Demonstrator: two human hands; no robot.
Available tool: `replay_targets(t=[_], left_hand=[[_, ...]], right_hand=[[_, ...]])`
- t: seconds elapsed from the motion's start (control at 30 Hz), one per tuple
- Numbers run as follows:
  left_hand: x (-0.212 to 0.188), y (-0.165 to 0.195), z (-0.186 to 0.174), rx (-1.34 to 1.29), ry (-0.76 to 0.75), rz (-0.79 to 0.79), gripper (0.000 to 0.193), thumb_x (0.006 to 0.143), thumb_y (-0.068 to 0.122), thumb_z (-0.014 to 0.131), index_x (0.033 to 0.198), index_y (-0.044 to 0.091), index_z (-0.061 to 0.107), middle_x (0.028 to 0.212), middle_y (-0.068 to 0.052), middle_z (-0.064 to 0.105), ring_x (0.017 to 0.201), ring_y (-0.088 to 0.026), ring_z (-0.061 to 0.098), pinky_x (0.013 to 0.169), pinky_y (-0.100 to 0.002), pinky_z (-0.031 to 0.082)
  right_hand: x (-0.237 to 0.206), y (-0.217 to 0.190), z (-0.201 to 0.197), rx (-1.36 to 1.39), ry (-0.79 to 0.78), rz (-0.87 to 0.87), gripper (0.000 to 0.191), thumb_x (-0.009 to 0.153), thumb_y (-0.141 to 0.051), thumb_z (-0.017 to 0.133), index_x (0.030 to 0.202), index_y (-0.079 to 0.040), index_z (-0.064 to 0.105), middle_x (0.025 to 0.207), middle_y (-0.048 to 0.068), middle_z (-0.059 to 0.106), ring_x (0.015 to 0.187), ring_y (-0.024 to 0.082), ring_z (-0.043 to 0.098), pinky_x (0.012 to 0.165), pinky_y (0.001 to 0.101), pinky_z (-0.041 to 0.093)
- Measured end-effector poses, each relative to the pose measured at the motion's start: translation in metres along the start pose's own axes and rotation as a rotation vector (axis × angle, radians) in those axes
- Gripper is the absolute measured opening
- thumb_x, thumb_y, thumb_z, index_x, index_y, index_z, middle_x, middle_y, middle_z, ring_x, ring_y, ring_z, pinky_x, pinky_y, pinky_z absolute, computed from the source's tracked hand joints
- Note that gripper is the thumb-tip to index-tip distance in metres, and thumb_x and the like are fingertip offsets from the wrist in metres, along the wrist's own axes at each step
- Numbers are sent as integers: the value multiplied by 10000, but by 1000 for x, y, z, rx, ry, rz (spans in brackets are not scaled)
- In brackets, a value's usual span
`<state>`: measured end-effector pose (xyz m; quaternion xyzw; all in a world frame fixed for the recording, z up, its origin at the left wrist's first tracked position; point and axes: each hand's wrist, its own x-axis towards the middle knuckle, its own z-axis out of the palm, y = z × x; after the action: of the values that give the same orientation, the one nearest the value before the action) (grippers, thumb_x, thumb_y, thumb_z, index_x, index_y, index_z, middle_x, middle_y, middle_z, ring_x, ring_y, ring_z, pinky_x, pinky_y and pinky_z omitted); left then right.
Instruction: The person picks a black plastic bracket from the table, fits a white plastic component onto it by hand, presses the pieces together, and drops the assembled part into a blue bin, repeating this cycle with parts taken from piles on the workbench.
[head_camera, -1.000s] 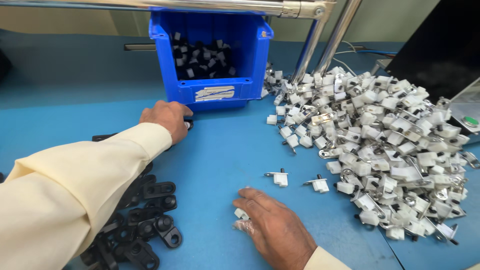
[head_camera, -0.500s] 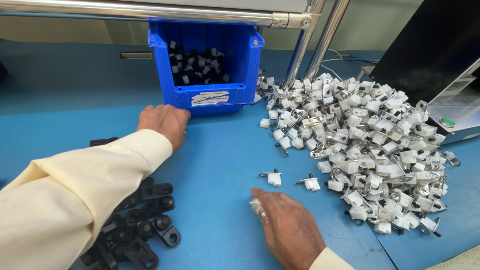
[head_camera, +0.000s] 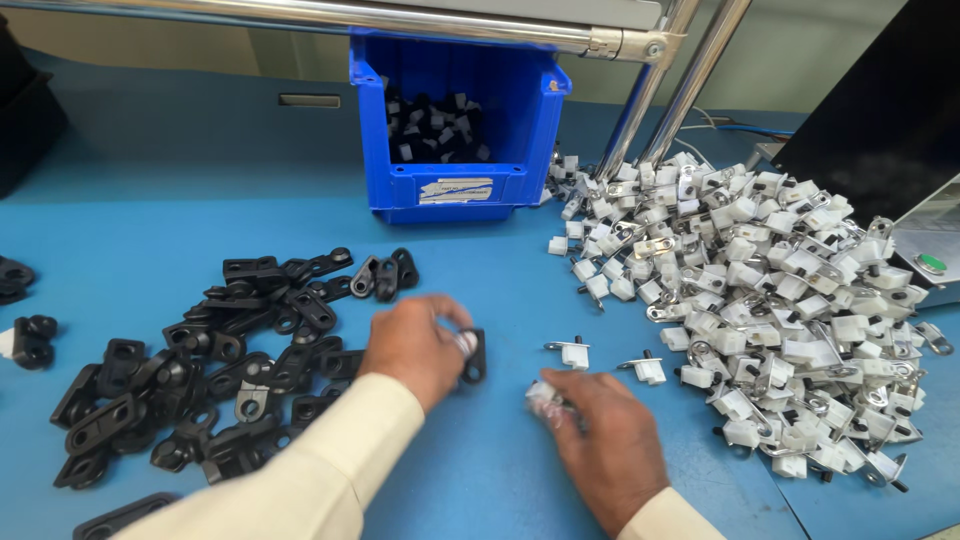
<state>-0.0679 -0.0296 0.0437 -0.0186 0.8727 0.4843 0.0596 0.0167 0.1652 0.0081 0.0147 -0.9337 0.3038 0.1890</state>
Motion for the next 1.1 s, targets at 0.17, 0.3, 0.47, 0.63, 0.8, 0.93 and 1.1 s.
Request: replay_targets(t=[0.17,0.3,0.47,0.63,0.8,0.93,1.1], left_hand=[[-19,6,17,30,-80,-207,127,844,228,827,870,132,748,837,-61,793,724,-209,761,722,-371,616],[-24,15,31,201,-18,-189,203,801,343,894,838,169,795,831,-31,795,723,-182,694,722,-359,554],[-36,33,50,11,-102,-267,165,836,191,778,887,48,714,766,-116,787,734,-235,821,733,-342,622],[-37,50,52,265,-142,-216,205,791,111,804,973,40,740,817,-131,756,836,-250,780,822,-364,608],[-41,69,56,564,-222,-187,171,843,144,784,958,30,731,889,-144,733,893,-286,734,843,-404,615],[-40,80,55,461,-361,-303,177,918,139,661,882,-26,716,779,-168,807,699,-231,788,738,-354,635],[-47,83,65,143,-336,-360,142,898,21,592,812,-53,677,736,-175,769,584,-225,769,531,-321,625]], right_hand=[[13,6,-2,89,-108,100,346,801,-175,826,1131,-86,769,897,66,809,804,168,734,741,300,583],[22,11,-12,463,-45,472,353,795,-130,806,1137,-47,768,927,66,833,805,92,723,726,261,569],[22,13,-10,521,-76,448,360,791,-127,807,1138,-38,767,933,66,838,814,84,730,733,250,567],[14,19,-12,406,-79,371,360,785,-151,812,1139,-92,781,926,47,842,824,83,751,745,255,586],[12,21,-23,323,-107,268,423,754,-170,835,1173,-167,776,917,37,834,740,119,743,690,274,591],[15,25,-35,272,-182,295,416,782,-227,859,1188,-203,773,907,40,817,680,130,739,644,282,590],[16,38,-47,331,-184,292,405,785,-218,851,1181,-200,772,925,28,823,653,132,757,608,282,597]])
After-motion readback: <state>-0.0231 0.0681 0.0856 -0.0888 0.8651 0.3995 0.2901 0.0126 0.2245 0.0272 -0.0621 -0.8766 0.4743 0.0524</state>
